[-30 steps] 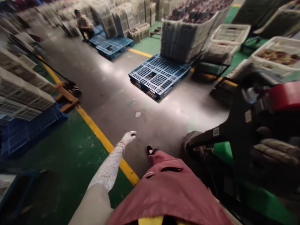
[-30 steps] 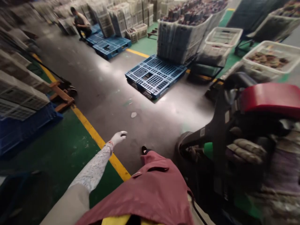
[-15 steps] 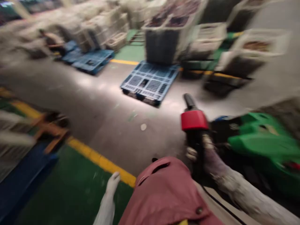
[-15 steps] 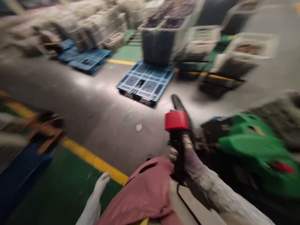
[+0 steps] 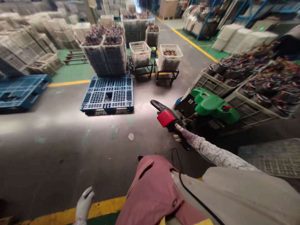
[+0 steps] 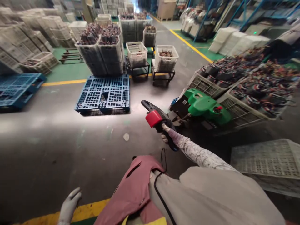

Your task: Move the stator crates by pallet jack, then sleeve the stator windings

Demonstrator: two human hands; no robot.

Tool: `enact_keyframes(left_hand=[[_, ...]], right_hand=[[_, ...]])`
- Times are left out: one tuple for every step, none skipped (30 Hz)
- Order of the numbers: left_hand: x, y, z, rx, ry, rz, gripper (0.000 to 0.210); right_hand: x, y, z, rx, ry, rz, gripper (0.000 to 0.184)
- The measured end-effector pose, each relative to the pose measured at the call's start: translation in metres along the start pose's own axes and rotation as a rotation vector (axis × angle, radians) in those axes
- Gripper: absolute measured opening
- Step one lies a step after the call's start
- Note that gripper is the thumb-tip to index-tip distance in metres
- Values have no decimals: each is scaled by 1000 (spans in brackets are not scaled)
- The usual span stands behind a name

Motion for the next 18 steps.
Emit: enact_keyframes(left_hand=[[6,-1,14,-4,13,-41,32],[12,0,26,-13,35,-72,35],[16,3,35,-28,48,-97,36],[17,5,41,-56,42,-119,37],[16,7,45,-92,22,-141,37],[11,7,46,-123,-7,-162,37],[5,4,46,-144,-44,-179,37],[-3,0,46,-150,-87,-188,38],[-11,-7,45,-141,-128,-189,38],[-19,-15,45,-120,-164,-183,38],[-25,-25,45,-92,-191,-174,38],[-30,-34,45,-63,-210,-168,39],[-32,-42,44,-37,-227,-167,40],[-33,-49,44,-15,-243,-172,41],[-32,-54,42,1,-259,-180,43],[-29,-58,41,9,-269,-191,44],[-24,-59,39,11,-273,-199,45],[-17,-58,36,7,-274,-201,46]], right_hand=[[6,3,4,12,8,-8,51],[11,6,7,26,15,-13,51],[17,8,11,39,23,-16,51],[22,10,14,53,30,-18,51],[27,11,16,67,35,-20,51],[32,11,18,83,36,-21,51],[35,10,19,99,32,-22,50],[38,9,19,112,23,-22,49],[40,9,20,123,12,-21,47],[42,8,20,132,2,-21,46],[45,9,21,137,-5,-21,45],[47,10,22,140,-6,-21,45],[51,12,24,139,-1,-20,45],[54,15,26,136,8,-17,44],[58,18,29,129,22,-11,44],[62,22,31,118,37,-2,43],[66,25,33,105,53,9,44],[68,28,34,91,70,22,46]])
Point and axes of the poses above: each hand's wrist, its own z-axis towards the middle knuckle, its own y-axis out of the palm, x = y × z, the point moved 5 cm from there along z, towards the middle knuckle, and after that the axes turned 9 degrees about -z, right-handed, at the moved point
